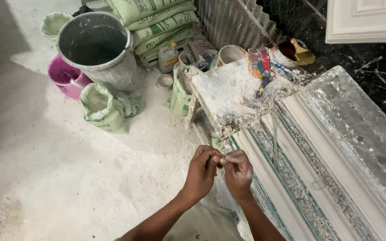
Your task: The person repairs decorative plaster moldings laid on a workbench. They pinch small pieces of soft plaster and press them into dents and grooves along the molding profiles, then use a small scraper to scrape and smooth the filled surface along the lengths of the moldings.
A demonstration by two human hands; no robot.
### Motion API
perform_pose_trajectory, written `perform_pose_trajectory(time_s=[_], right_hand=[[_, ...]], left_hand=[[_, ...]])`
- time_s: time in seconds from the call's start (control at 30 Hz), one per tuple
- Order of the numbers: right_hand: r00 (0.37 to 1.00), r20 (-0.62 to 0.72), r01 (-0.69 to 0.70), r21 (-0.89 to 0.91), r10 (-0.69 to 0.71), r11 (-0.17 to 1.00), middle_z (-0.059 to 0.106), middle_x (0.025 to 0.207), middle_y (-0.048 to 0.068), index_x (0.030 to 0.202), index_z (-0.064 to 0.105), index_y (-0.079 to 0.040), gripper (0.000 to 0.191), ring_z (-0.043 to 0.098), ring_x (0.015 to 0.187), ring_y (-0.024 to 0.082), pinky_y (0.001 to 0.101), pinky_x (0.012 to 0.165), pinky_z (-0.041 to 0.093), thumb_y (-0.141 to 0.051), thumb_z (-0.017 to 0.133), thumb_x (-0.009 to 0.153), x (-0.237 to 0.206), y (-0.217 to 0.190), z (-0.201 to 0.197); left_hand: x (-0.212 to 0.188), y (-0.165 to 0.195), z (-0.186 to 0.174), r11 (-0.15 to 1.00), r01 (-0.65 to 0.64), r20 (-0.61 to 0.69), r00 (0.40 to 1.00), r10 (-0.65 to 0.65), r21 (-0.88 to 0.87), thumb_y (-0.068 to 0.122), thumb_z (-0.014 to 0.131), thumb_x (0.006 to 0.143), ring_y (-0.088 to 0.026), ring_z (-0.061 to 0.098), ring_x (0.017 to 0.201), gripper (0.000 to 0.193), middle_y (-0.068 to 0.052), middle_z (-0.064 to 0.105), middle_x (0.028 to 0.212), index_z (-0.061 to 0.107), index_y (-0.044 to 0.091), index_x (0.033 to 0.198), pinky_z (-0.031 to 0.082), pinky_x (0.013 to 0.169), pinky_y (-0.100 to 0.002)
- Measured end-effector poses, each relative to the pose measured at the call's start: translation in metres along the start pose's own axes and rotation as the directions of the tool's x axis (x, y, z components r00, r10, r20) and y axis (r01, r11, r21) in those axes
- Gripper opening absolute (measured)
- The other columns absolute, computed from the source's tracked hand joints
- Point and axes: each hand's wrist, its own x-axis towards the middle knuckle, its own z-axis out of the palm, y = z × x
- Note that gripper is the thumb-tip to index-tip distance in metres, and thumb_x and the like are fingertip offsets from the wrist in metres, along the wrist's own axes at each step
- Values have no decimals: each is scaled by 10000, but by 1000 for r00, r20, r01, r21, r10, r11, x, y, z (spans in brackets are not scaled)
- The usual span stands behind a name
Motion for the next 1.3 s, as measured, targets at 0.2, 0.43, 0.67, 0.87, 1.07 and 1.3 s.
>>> perform_pose_trajectory(time_s=[0.2,0.43,0.67,0.87,1.07,1.3], right_hand=[[983,-13,-185,-72,184,980,651,1023,92,1048,603,-10,68,674,911,150,254,809,557,23,638,1000,5,-5,3],[927,131,-309,-270,352,912,719,949,75,1060,655,1,100,696,865,105,251,793,577,-74,617,1007,6,-13,14],[885,246,-379,-110,395,919,649,1014,73,1146,613,-1,148,613,853,100,235,753,520,-63,621,1012,1,-8,7],[913,316,-190,-229,258,955,643,1099,97,1124,651,14,145,661,941,153,275,833,547,-56,633,998,3,-38,-36],[955,215,-133,-303,204,944,712,1069,100,1066,699,-16,129,708,977,172,300,856,581,-101,707,970,-12,-57,-89],[978,114,-133,-321,177,938,699,1154,117,1033,673,-17,81,686,997,185,297,822,555,-77,659,980,-31,-61,-166]], left_hand=[[-2,3,-5,993,-27,-31,999,31,111,62,628,1004,-173,629,817,119,-93,563,1069,686,-12,1077,532,682,-292],[-16,-9,-20,970,-78,-118,987,107,228,-13,582,1011,-243,616,962,77,-139,534,1136,650,-33,1040,534,790,-324],[-32,-23,-12,970,-156,-115,977,180,188,11,558,1052,-228,592,988,75,-122,545,1134,609,-38,1027,513,857,-314],[-37,-36,29,985,68,-138,986,-90,-157,174,586,1060,-89,566,771,196,-45,536,1030,611,3,968,502,676,-249],[-50,-43,95,961,238,-167,951,-260,-138,195,607,1026,-90,557,681,162,-34,611,835,574,36,1015,496,615,-268],[-58,-48,167,989,123,-57,991,-118,84,213,576,1062,-60,520,697,222,-28,620,769,635,1,1036,457,610,-252]])
